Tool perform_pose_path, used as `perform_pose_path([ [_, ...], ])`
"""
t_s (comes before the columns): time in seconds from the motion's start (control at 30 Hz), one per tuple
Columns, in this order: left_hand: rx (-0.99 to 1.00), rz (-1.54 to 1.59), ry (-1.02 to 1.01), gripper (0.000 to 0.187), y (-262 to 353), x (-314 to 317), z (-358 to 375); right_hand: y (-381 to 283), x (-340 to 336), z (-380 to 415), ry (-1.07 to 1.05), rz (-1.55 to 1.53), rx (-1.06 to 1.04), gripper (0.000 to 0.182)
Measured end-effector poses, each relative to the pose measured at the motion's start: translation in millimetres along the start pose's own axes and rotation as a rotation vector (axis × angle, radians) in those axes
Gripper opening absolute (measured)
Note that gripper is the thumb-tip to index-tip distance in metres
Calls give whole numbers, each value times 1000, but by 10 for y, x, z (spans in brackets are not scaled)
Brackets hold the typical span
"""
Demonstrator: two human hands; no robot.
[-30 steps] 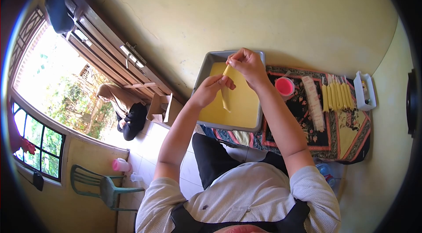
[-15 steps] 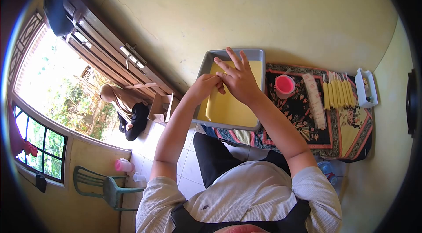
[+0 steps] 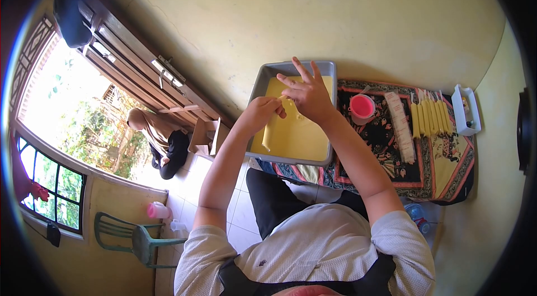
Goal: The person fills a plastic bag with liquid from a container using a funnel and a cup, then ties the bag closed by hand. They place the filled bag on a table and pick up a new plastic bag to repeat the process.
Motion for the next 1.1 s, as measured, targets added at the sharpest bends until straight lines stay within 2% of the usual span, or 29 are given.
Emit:
perform_pose_path([
  [0.27, 67, -42, 77, 37, -2, -77, 45, 12, 42, -23, -13, -5, 17, 17],
  [0.37, 117, -103, 101, 38, 17, -102, 65, 0, 28, -45, -68, -28, 47, 8],
  [0.47, 194, -64, 69, 39, 104, -128, 136, 107, 30, -39, -90, -263, 118, 8],
  [0.57, 264, -38, -19, 36, 259, -97, 267, 52, -175, -229, -117, -435, 123, 13],
  [0.67, 240, 199, -215, 34, 203, -41, 262, -139, -349, -467, -168, -584, 14, 14],
  [0.77, 366, -21, 111, 22, 252, -246, 213, -309, -482, -652, -251, -456, -124, 15],
  [0.87, 934, -498, 813, 33, 919, -319, 686, -324, -558, -749, -243, -314, -147, 16],
  [0.9, 1114, -669, 894, 33, 1040, -228, 774, -319, -576, -766, -220, -312, -150, 13],
  [1.0, 1438, -1228, 624, 29, 1283, 95, 965, -279, -578, -764, -183, -286, -148, 7],
  [1.1, 1533, -1297, 341, 27, 1454, 183, 918, -179, -512, -699, -219, -278, -119, 7],
])
Point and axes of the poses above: each hand's wrist, its own z-axis away from the middle knuckle, its own x-axis out of the palm, y = z × x, the point moved 9 cm from there along -z, towards the middle knuckle, and after that the axes turned 2 degrees about -z, right-handed, at the moved point
